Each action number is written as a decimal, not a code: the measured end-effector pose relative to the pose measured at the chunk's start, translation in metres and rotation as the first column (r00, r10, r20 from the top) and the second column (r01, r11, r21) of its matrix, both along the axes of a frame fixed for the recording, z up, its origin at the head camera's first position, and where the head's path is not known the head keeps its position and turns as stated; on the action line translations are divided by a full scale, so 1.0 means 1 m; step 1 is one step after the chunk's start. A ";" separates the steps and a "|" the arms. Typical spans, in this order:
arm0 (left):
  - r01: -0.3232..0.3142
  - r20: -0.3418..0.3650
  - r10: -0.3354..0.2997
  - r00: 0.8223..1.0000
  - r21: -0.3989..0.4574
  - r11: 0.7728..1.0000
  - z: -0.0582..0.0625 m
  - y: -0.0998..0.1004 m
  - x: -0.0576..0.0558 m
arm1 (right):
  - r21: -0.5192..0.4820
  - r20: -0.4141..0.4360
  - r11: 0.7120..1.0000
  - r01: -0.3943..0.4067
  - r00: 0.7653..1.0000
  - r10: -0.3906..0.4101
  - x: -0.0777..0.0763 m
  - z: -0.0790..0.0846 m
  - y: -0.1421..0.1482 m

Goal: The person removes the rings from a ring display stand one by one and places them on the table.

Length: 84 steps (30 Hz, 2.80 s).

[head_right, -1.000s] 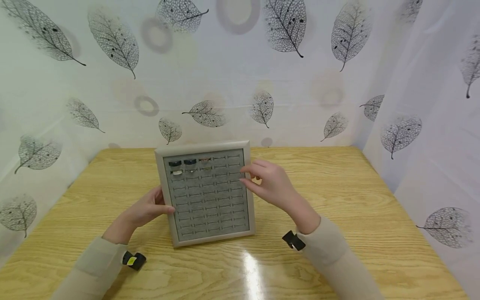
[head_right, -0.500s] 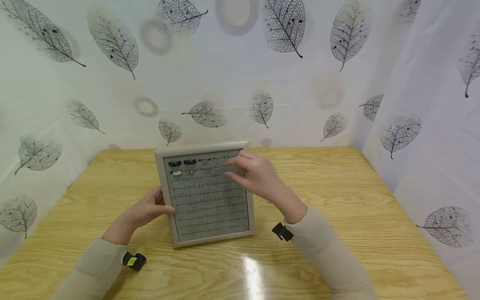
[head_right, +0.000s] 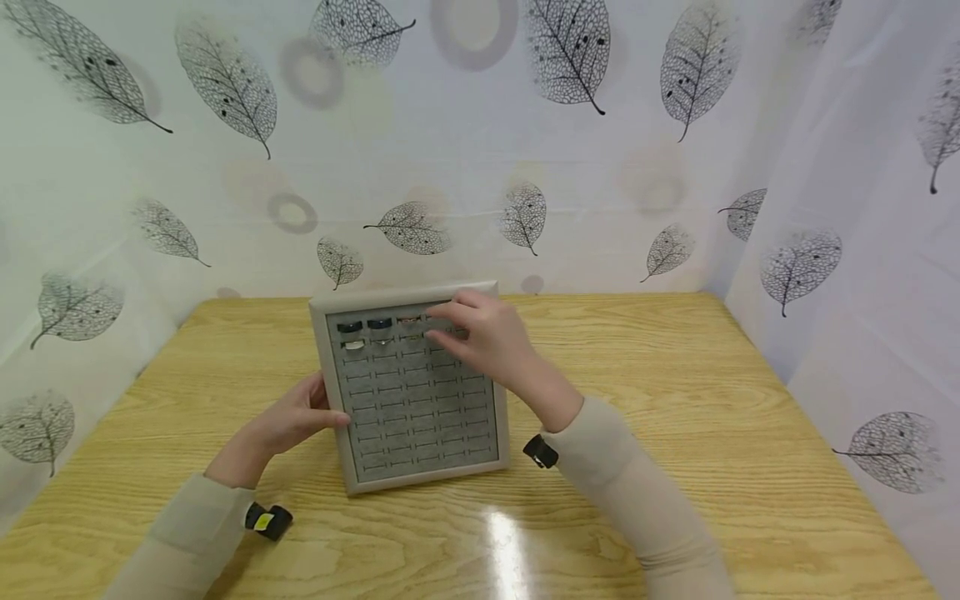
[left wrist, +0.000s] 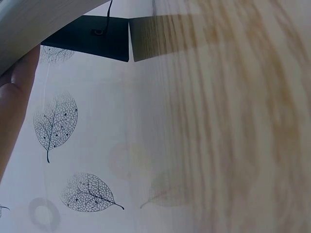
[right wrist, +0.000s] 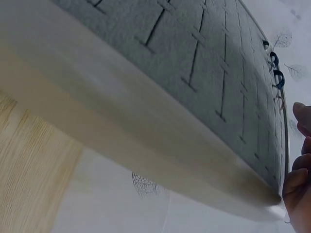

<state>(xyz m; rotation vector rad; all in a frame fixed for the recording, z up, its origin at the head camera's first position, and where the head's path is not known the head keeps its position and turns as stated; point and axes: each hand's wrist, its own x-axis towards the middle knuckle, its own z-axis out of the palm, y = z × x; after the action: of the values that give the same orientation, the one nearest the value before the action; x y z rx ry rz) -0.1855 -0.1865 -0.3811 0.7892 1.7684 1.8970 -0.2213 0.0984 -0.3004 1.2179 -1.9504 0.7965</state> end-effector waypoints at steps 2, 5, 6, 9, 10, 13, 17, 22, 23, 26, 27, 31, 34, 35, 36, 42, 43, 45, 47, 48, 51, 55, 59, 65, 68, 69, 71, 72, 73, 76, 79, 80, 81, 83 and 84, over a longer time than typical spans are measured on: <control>0.002 0.000 -0.002 1.000 0.002 1.000 0.000 0.000 0.000 | 0.001 -0.029 1.000 0.003 1.000 -0.003 0.000 0.000 -0.004; 0.004 0.006 -0.004 1.000 0.009 1.000 0.000 0.000 0.000 | 0.005 -0.064 1.000 0.016 0.998 -0.016 -0.001 0.000 -0.011; 0.004 0.009 -0.004 1.000 0.011 1.000 0.001 0.000 0.000 | 0.007 -0.070 1.000 0.022 0.997 -0.021 -0.001 0.000 -0.012; 0.006 0.017 -0.007 1.000 0.020 1.000 0.001 0.000 -0.001 | 0.010 -0.086 0.999 0.047 0.995 -0.046 -0.002 0.000 -0.016; 0.007 0.018 -0.007 1.000 0.021 1.000 0.001 0.000 -0.001 | 0.012 -0.093 0.998 0.056 0.994 -0.055 -0.002 0.000 -0.017; 0.008 0.020 -0.009 1.000 0.022 1.000 0.002 0.000 0.000 | 0.020 -0.112 0.996 0.087 0.990 -0.085 -0.002 0.000 -0.020; 0.008 0.022 -0.008 1.000 0.021 1.000 0.002 0.000 0.000 | 0.036 -0.140 0.992 0.120 0.984 -0.114 -0.002 0.000 -0.021; 0.004 0.022 -0.005 1.000 0.018 1.000 0.002 0.000 0.000 | 0.045 -0.158 0.989 0.142 0.978 -0.133 -0.004 -0.003 -0.022; 0.005 0.022 -0.005 1.000 0.018 1.000 0.002 0.000 0.000 | 0.044 -0.160 0.989 0.142 0.978 -0.134 -0.004 -0.003 -0.022; 0.007 0.019 -0.008 1.000 0.017 1.000 0.002 0.000 0.000 | 0.041 -0.171 0.989 0.144 0.976 -0.135 -0.005 -0.004 -0.023; 0.008 0.018 -0.008 1.000 0.017 1.000 0.002 0.000 0.000 | 0.040 -0.173 0.989 0.144 0.976 -0.135 -0.005 -0.004 -0.023; 0.008 0.017 -0.008 1.000 0.020 1.000 0.002 0.000 -0.001 | 0.034 -0.184 0.989 0.143 0.974 -0.134 -0.006 -0.005 -0.024; 0.008 0.014 -0.009 1.000 0.020 1.000 0.002 0.000 -0.001 | 0.020 -0.203 0.990 0.140 0.970 -0.133 -0.007 -0.006 -0.024; 0.011 0.014 -0.011 1.000 0.022 1.000 0.002 0.000 -0.001 | 0.013 -0.211 0.990 0.137 0.969 -0.131 -0.007 -0.006 -0.025; 0.014 0.014 -0.014 1.000 0.023 1.000 0.002 0.000 -0.001 | 0.004 -0.219 0.991 0.133 0.967 -0.129 -0.007 -0.006 -0.025; 0.022 0.015 -0.022 1.000 0.023 0.999 0.000 -0.001 0.000 | -0.032 -0.245 0.994 0.103 0.964 -0.108 -0.007 -0.008 -0.028; 0.020 0.015 -0.021 1.000 0.022 1.000 0.000 -0.001 0.000 | -0.033 -0.243 0.994 0.100 0.964 -0.105 -0.008 -0.008 -0.028; 0.023 0.016 -0.024 1.000 0.026 0.999 0.000 -0.001 0.000 | -0.035 -0.239 0.995 0.098 0.966 -0.103 -0.008 -0.009 -0.028; 0.027 0.014 -0.028 1.000 0.030 0.999 0.000 0.000 0.000 | -0.034 -0.232 0.995 0.097 0.967 -0.102 -0.008 -0.010 -0.029; 0.029 0.012 -0.030 0.999 0.034 0.999 0.000 0.000 0.000 | -0.034 -0.228 0.995 0.096 0.968 -0.101 -0.009 -0.010 -0.029; 0.032 0.009 -0.032 0.999 0.040 0.999 0.001 0.000 0.000 | -0.029 -0.212 0.995 0.094 0.972 -0.098 -0.009 -0.010 -0.028; 0.029 0.005 -0.029 1.000 0.041 0.999 0.001 0.001 0.000 | -0.007 -0.182 0.996 0.094 0.979 -0.094 -0.008 -0.009 -0.028; 0.025 0.010 -0.025 1.000 0.035 0.999 0.001 0.001 0.000 | 0.018 -0.151 0.996 0.082 0.986 -0.078 -0.007 -0.006 -0.026; 0.011 0.013 -0.011 1.000 0.009 1.000 0.001 0.000 -0.001 | 0.059 -0.117 0.996 0.061 0.992 -0.053 -0.006 -0.005 -0.024; 0.007 0.011 -0.007 1.000 0.004 1.000 0.001 0.000 -0.001 | 0.074 -0.103 0.996 0.052 0.994 -0.044 -0.006 -0.004 -0.023; 0.007 0.010 -0.007 1.000 0.003 1.000 0.001 0.000 -0.001 | 0.076 -0.101 0.996 0.049 0.994 -0.041 -0.006 -0.004 -0.023; 0.007 0.007 -0.007 1.000 -0.001 1.000 0.001 0.000 -0.001 | 0.077 -0.096 0.996 0.039 0.995 -0.032 -0.005 -0.004 -0.023; 0.009 0.006 -0.009 1.000 -0.001 1.000 0.001 0.000 -0.001 | 0.077 -0.095 0.996 0.035 0.995 -0.028 -0.005 -0.004 -0.023; 0.010 0.005 -0.010 1.000 -0.002 1.000 0.001 0.000 -0.001 | 0.075 -0.095 0.997 0.032 0.995 -0.024 -0.005 -0.004 -0.023; 0.007 0.004 -0.007 1.000 -0.004 1.000 0.001 0.000 -0.001 | 0.064 -0.085 0.998 0.021 0.996 -0.015 -0.003 -0.004 -0.022; 0.004 0.002 -0.004 1.000 -0.002 1.000 0.002 0.000 -0.001 | 0.056 -0.079 0.998 0.008 0.997 -0.003 -0.002 -0.004 -0.020; 0.003 0.003 -0.003 1.000 -0.002 1.000 0.002 0.000 -0.001 | 0.054 -0.080 0.999 0.002 0.997 0.003 0.000 -0.004 -0.019; 0.004 0.003 -0.004 1.000 -0.001 1.000 0.002 0.000 -0.001 | 0.056 -0.081 0.998 -0.004 0.997 0.008 0.001 -0.004 -0.018; 0.005 0.002 -0.005 1.000 0.000 1.000 0.002 0.000 -0.001 | 0.061 -0.091 0.998 -0.012 0.996 0.018 0.003 -0.004 -0.016; 0.006 0.001 -0.006 1.000 0.001 1.000 0.001 0.001 -0.001 | 0.066 -0.095 0.998 -0.014 0.995 0.020 0.005 -0.004 -0.015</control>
<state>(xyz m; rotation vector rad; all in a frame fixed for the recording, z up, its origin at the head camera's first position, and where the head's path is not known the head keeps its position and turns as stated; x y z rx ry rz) -0.1863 -0.1859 -0.3798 0.7927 1.7631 1.8946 -0.2167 0.0838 -0.3049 1.2895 -1.9035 0.6751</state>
